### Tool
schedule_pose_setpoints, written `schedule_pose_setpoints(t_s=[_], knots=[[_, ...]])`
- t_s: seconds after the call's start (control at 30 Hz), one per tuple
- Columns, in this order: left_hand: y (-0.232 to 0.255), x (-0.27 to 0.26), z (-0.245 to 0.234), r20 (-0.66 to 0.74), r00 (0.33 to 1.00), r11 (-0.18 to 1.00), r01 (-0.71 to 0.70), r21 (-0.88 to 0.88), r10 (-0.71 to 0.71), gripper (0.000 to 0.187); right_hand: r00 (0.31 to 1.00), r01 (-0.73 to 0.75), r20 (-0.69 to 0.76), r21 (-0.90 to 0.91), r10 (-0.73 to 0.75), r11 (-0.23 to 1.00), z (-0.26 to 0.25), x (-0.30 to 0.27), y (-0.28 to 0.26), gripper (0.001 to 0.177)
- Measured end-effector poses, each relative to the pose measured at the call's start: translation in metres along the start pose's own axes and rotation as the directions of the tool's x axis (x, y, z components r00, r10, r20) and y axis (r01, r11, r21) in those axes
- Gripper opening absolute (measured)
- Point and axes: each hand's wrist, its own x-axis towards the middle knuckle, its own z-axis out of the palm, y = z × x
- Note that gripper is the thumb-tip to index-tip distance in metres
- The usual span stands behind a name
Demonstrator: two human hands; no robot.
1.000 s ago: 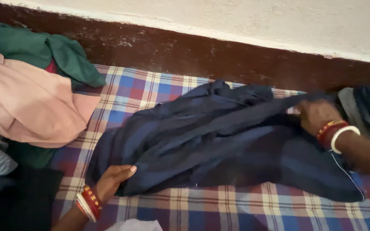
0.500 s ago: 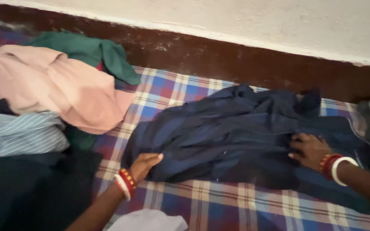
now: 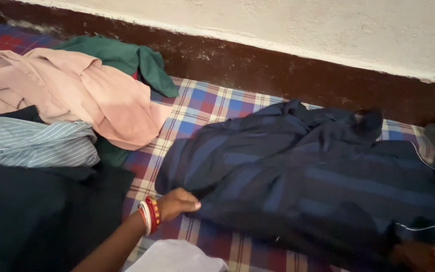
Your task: The person folds a dark blue striped shirt on a bed by smoothing the fabric, folding the sleeves inward, and then folding the garment into a square.
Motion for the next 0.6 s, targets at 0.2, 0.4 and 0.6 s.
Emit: schedule_pose_setpoints(t_s=[0.2, 0.4, 0.6], knots=[[-0.011, -0.008, 0.004, 0.109, 0.947, 0.816, -0.316, 0.484, 0.302, 0.019, 0.987, -0.057, -0.155, -0.087, 0.043, 0.995, 0.003, 0.02, 0.019, 0.047], [-0.011, -0.008, 0.006, 0.089, 0.922, 0.771, -0.365, 0.522, 0.377, 0.018, 0.968, 0.046, -0.238, -0.151, -0.082, 0.987, -0.021, 0.016, -0.02, 0.048], [0.021, -0.013, 0.01, -0.044, 0.996, 0.933, -0.055, 0.356, 0.075, 0.034, 0.843, 0.328, -0.384, -0.187, -0.376, 0.926, -0.064, 0.014, -0.156, 0.059]])
